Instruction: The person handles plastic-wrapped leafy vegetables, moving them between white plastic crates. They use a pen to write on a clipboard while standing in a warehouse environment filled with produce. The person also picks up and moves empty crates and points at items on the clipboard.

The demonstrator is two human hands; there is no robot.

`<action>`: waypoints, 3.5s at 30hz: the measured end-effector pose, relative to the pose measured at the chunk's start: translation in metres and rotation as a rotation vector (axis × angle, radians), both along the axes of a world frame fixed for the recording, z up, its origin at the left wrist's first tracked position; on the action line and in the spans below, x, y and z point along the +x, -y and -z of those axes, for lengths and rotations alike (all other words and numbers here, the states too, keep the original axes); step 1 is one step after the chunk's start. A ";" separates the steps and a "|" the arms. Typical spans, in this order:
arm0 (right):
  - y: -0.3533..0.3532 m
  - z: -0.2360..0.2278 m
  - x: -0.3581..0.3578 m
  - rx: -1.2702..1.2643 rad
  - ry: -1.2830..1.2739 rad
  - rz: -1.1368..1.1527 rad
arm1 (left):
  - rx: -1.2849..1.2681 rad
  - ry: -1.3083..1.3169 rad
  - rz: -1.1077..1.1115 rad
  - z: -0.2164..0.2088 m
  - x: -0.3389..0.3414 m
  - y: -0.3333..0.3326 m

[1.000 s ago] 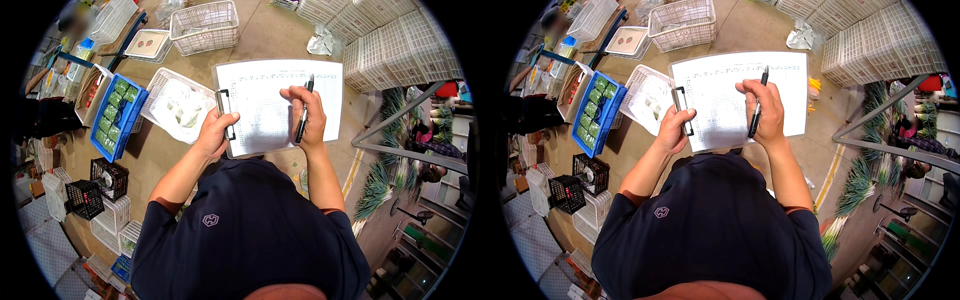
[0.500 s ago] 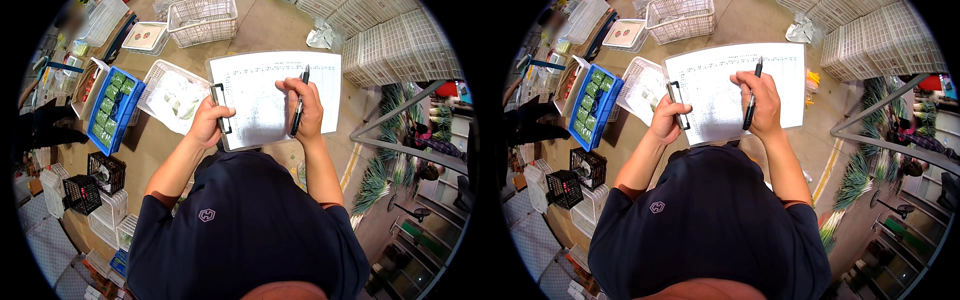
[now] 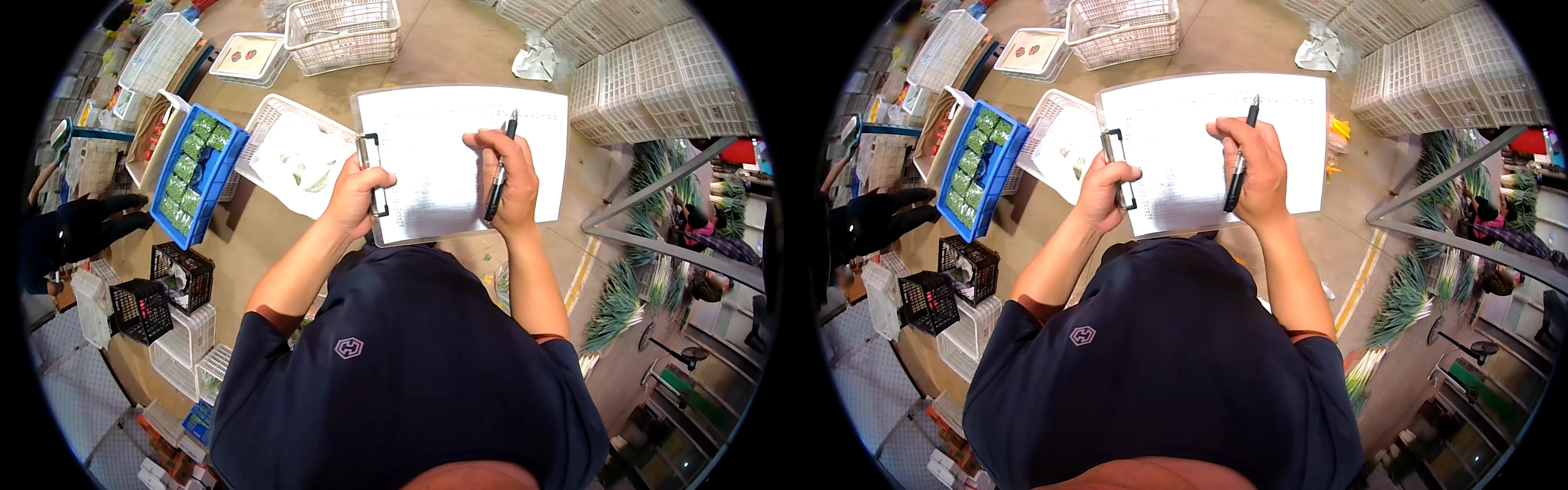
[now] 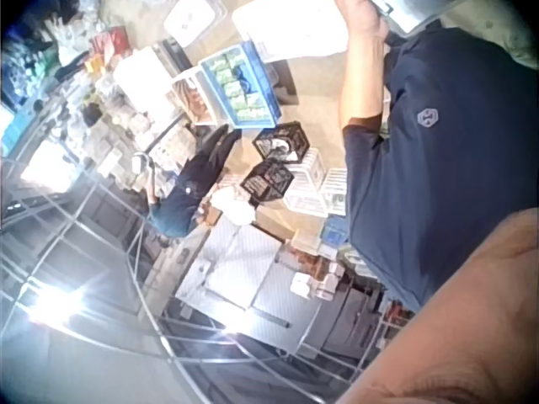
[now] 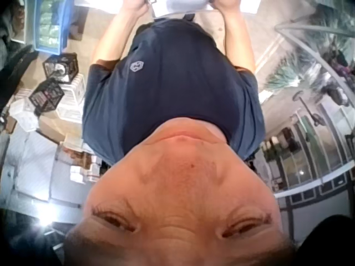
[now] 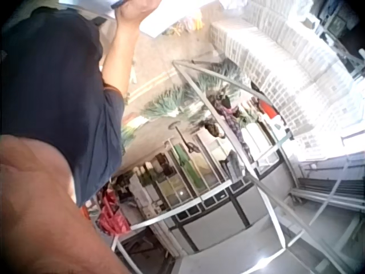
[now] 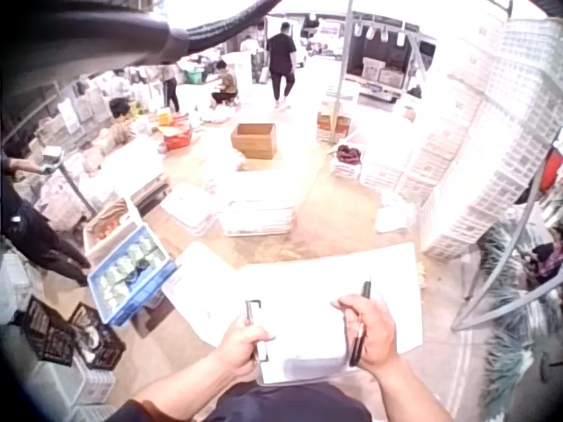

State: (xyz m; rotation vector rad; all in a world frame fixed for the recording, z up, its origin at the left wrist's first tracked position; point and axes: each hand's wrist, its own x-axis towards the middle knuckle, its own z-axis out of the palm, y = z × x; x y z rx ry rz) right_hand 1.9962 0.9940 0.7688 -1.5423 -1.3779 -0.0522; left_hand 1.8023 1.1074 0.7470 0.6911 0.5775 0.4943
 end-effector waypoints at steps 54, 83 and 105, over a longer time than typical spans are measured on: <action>-0.007 0.002 0.003 0.047 0.130 -0.004 | 0.017 -0.015 -0.040 0.006 0.005 -0.001; -0.024 0.010 -0.002 -0.037 0.179 -0.027 | -0.029 -0.012 -0.030 0.019 0.000 -0.012; -0.036 0.026 -0.011 -0.088 0.312 -0.142 | -0.114 0.046 -0.084 0.032 -0.014 -0.018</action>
